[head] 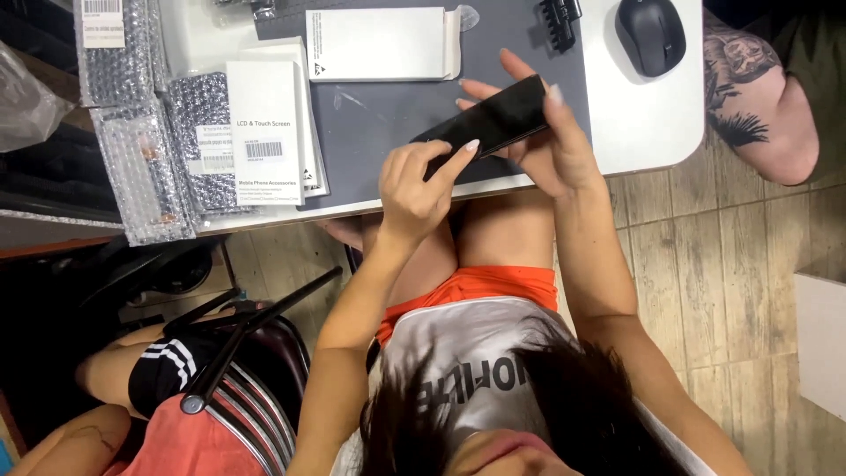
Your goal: The person removes a smartphone and several electronic screen components from their boxes and bubble wrap packaging.
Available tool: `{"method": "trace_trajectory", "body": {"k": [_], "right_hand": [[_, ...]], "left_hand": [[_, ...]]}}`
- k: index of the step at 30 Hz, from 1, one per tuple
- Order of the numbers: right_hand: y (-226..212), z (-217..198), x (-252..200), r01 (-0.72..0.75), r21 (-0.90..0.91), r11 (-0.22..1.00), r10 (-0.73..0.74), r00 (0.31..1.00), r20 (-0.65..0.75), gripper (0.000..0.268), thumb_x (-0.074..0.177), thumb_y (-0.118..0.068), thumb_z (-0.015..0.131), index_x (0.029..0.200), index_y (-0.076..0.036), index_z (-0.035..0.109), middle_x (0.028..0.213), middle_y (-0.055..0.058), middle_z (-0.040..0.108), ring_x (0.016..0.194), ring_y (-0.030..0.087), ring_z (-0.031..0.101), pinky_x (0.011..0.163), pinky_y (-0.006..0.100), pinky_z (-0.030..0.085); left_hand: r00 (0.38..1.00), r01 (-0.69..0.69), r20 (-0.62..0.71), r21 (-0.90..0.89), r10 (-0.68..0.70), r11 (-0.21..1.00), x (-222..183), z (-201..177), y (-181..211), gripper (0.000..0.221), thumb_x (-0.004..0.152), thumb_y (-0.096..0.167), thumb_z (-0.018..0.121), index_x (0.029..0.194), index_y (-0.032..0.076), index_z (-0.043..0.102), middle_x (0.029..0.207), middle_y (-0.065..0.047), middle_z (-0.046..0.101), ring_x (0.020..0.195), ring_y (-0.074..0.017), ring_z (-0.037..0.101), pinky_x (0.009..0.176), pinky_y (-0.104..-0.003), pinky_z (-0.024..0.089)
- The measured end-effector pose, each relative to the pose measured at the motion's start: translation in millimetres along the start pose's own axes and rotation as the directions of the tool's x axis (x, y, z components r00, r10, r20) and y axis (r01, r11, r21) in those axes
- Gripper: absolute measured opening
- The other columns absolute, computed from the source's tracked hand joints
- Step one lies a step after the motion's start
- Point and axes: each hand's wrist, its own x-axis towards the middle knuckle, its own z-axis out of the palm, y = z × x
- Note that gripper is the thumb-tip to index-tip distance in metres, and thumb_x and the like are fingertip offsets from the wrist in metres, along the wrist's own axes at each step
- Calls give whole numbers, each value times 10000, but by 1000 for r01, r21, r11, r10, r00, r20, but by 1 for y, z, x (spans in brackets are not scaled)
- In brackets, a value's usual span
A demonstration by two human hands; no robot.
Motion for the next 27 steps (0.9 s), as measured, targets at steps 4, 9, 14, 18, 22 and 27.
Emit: {"method": "trace_trajectory", "body": {"k": [4, 9, 14, 18, 22, 27], "right_hand": [[1, -5, 0, 76, -24, 997, -77, 996, -50, 807, 919, -318, 698, 1630, -155, 353, 1590, 313, 533, 1461, 434, 589, 1159, 487, 524], [0, -14, 8, 156, 119, 981, -103, 926, -364, 794, 674, 4, 562, 1468, -7, 548, 1413, 292, 680, 1328, 407, 671, 1037, 462, 586], [-5, -28, 15, 264, 229, 937, -136, 879, -458, 710, 751, -4, 598, 1453, 82, 542, 1423, 343, 650, 1323, 452, 662, 1132, 476, 554], [-10, -28, 22, 296, 158, 942, -198, 871, -451, 628, 836, -76, 651, 1444, 62, 574, 1424, 317, 667, 1303, 422, 685, 1127, 477, 572], [-6, -42, 40, 325, 106, 940, -268, 892, -364, 561, 898, -130, 678, 1426, 37, 587, 1422, 287, 676, 1335, 411, 673, 1174, 470, 547], [-10, -42, 58, 421, -8, 907, -405, 867, -290, 449, 928, -146, 668, 1336, 39, 639, 1311, 266, 727, 1246, 411, 704, 1165, 515, 540]], "left_hand": [[998, -52, 36, -45, 54, 998, 16, 8, -15, 368, 1072, -18, 548, 1309, 213, 708, 1057, -70, 689, 872, -274, 677, 757, -402, 532], [888, 27, 459, -91, 18, 995, 32, 18, -53, 886, 856, 412, 1000, 1531, 155, 486, 1437, -127, 559, 1312, -345, 579, 1110, -533, 466], [863, 144, 486, 27, -139, 989, 40, 36, -100, 922, 769, 225, 1040, 1509, 129, 500, 1541, -172, 499, 1425, -390, 484, 1179, -558, 402], [855, 201, 475, 68, -209, 977, 57, 48, -120, 947, 754, 383, 1092, 1469, 97, 540, 1572, -184, 473, 1499, -395, 387, 1254, -590, 240], [844, 165, 504, 84, -185, 983, 67, 60, -129, 928, 776, 388, 1052, 1489, 84, 543, 1553, -191, 507, 1503, -394, 364, 1246, -593, 164], [852, 148, 503, 42, -149, 988, 76, 74, -137, 894, 710, 306, 1022, 1461, 110, 580, 1320, -163, 566, 1283, -369, 517, 1217, -644, 172]]}}
